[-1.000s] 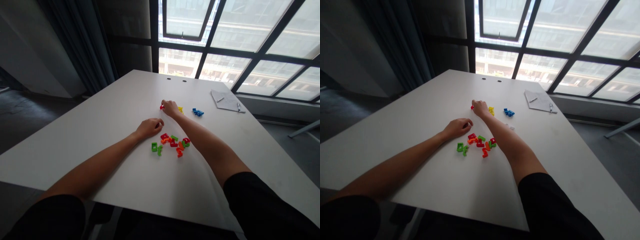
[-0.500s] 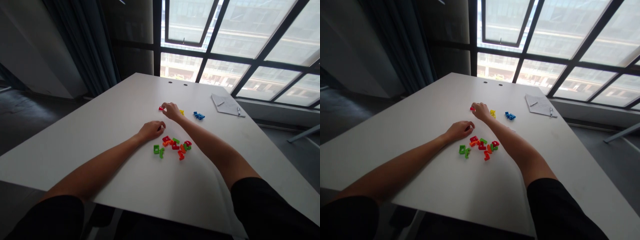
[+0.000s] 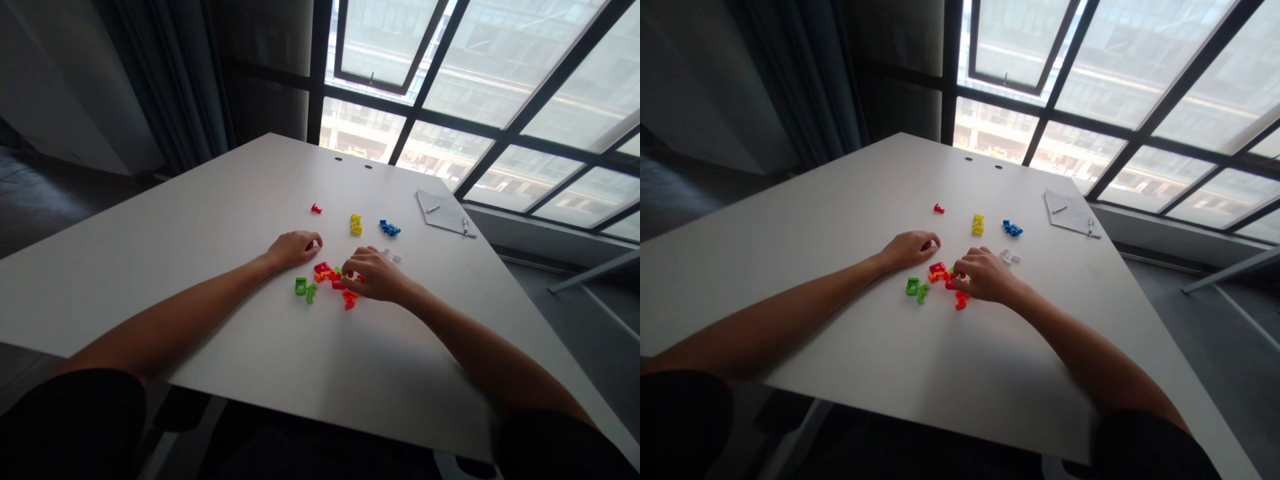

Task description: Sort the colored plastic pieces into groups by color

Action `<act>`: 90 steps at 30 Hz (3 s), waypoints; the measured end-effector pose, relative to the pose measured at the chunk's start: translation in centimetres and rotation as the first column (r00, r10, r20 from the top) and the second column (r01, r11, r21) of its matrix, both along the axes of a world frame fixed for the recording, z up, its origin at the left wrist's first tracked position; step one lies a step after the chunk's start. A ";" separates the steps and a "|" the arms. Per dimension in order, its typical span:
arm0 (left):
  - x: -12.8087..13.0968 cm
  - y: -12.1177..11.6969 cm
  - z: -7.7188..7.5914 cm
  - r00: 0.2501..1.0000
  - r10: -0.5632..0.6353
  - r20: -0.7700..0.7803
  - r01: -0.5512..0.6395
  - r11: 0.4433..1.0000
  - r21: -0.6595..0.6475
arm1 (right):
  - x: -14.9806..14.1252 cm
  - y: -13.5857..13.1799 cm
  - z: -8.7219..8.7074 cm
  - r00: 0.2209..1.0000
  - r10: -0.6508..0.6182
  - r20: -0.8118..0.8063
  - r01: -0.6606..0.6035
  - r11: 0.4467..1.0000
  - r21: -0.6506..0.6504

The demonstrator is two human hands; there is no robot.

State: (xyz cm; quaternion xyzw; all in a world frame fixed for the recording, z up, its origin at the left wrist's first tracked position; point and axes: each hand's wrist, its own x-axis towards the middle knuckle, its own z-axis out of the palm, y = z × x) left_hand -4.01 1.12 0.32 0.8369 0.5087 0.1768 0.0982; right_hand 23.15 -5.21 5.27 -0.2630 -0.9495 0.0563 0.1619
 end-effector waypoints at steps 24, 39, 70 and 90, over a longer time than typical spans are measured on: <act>-0.2 0.0 -0.1 1.000 0.013 0.017 -0.013 1.000 -0.009 | -4.9 10.1 1.6 0.977 -0.212 0.021 0.210 0.975 0.076; -0.4 -0.2 -0.3 0.999 -0.028 0.030 0.028 1.000 0.013 | -9.8 16.8 -1.7 0.856 -0.511 0.075 0.500 0.857 0.126; -0.3 0.1 0.0 1.000 0.014 0.008 -0.014 1.000 -0.017 | -0.8 7.0 2.1 0.979 -0.170 0.115 0.175 0.984 -0.038; -0.3 -0.2 -0.1 0.999 -0.041 0.020 0.041 0.999 0.018 | -10.7 15.4 -1.6 0.792 -0.588 0.166 0.580 0.809 0.097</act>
